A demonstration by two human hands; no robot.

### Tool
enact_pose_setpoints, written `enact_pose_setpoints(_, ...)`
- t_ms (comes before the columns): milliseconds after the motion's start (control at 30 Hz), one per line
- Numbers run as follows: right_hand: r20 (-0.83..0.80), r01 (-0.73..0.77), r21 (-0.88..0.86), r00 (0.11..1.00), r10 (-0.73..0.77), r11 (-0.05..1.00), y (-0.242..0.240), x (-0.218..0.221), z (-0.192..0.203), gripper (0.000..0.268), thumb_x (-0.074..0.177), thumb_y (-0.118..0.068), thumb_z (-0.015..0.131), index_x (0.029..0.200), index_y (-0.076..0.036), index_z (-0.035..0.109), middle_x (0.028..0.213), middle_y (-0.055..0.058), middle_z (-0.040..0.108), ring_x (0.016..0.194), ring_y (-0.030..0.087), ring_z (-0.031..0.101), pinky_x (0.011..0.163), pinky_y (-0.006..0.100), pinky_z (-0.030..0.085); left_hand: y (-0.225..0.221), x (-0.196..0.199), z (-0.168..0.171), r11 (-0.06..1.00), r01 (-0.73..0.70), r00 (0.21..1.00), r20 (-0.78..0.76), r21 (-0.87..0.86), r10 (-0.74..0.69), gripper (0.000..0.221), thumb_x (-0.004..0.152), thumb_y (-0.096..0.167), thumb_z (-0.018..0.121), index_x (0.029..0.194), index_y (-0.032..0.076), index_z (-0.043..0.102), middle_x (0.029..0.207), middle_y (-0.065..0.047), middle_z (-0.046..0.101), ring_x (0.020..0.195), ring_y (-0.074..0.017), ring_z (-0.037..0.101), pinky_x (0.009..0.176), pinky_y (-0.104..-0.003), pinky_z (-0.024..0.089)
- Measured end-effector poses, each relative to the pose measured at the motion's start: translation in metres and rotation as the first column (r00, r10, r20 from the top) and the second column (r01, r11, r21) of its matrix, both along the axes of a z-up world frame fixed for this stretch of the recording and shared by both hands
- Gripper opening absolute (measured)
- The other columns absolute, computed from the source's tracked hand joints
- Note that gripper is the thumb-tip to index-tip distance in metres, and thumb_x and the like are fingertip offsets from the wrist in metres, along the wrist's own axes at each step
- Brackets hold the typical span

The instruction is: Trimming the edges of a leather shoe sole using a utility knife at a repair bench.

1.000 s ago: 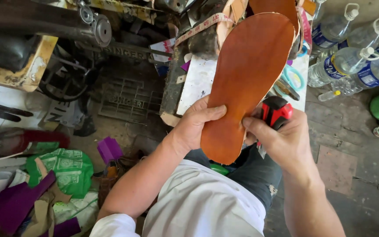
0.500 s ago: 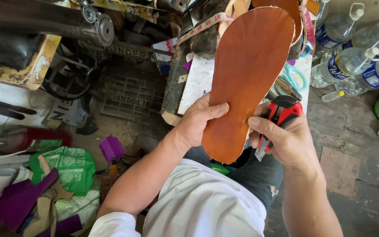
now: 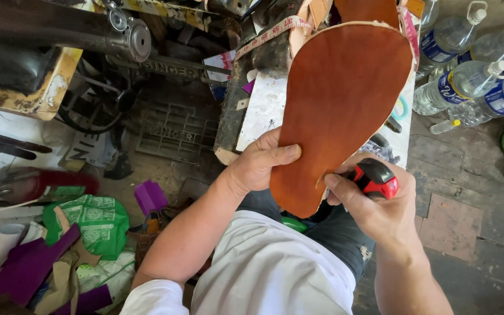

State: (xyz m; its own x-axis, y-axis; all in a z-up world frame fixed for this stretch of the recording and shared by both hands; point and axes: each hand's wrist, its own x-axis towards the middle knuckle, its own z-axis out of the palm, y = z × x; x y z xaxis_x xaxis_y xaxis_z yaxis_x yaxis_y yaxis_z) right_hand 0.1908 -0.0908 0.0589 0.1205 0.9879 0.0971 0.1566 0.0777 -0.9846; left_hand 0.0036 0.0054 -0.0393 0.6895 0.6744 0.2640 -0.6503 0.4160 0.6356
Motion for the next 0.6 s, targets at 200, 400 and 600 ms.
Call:
enact_pose_setpoints(200, 0.208, 0.26, 0.534, 0.882, -0.423, 0.805, 0.003, 0.025, -0.004, 0.018, 0.087, 0.021, 0.069, 0.083, 0.004, 0.063, 0.078, 0.026, 0.062, 0.063, 0.032, 0.059, 0.058, 0.04, 0.05, 0.0, 0.006, 0.022, 0.972, -0.212, 0.942, -0.245, 0.102, 0.231, 0.036, 0.104, 0.026, 0.067, 0.135, 0.007, 0.061, 0.134, -0.007, 0.066, 0.121, -0.0219, 0.065, 0.105, -0.04, 0.057)
enact_pose_setpoints(400, -0.495, 0.403, 0.585, 0.865, -0.084, 0.704, 0.001, 0.014, 0.0, 0.038, 0.099, -0.041, 0.054, 0.076, -0.018, 0.035, 0.073, -0.004, 0.032, 0.054, 0.013, 0.033, 0.063, 0.032, 0.033, 0.005, 0.019, 0.015, 0.969, -0.241, 0.923, -0.297, 0.048, 0.244, 0.041, 0.101, 0.028, 0.069, 0.136, 0.009, 0.061, 0.135, -0.007, 0.066, 0.122, -0.0246, 0.065, 0.104, -0.044, 0.059)
enact_pose_setpoints(600, -0.396, 0.285, 0.656, 0.918, -0.003, 0.699, 0.016, 0.0, 0.003, 0.022, 0.102, -0.03, 0.049, 0.088, -0.022, 0.034, 0.072, -0.003, 0.033, 0.052, 0.015, 0.034, 0.059, 0.033, 0.031, 0.006, 0.025, 0.01, 0.97, -0.24, 0.927, -0.286, 0.046, 0.243, 0.042, 0.102, 0.028, 0.069, 0.137, 0.009, 0.061, 0.136, -0.008, 0.066, 0.123, -0.0241, 0.065, 0.105, -0.043, 0.059)
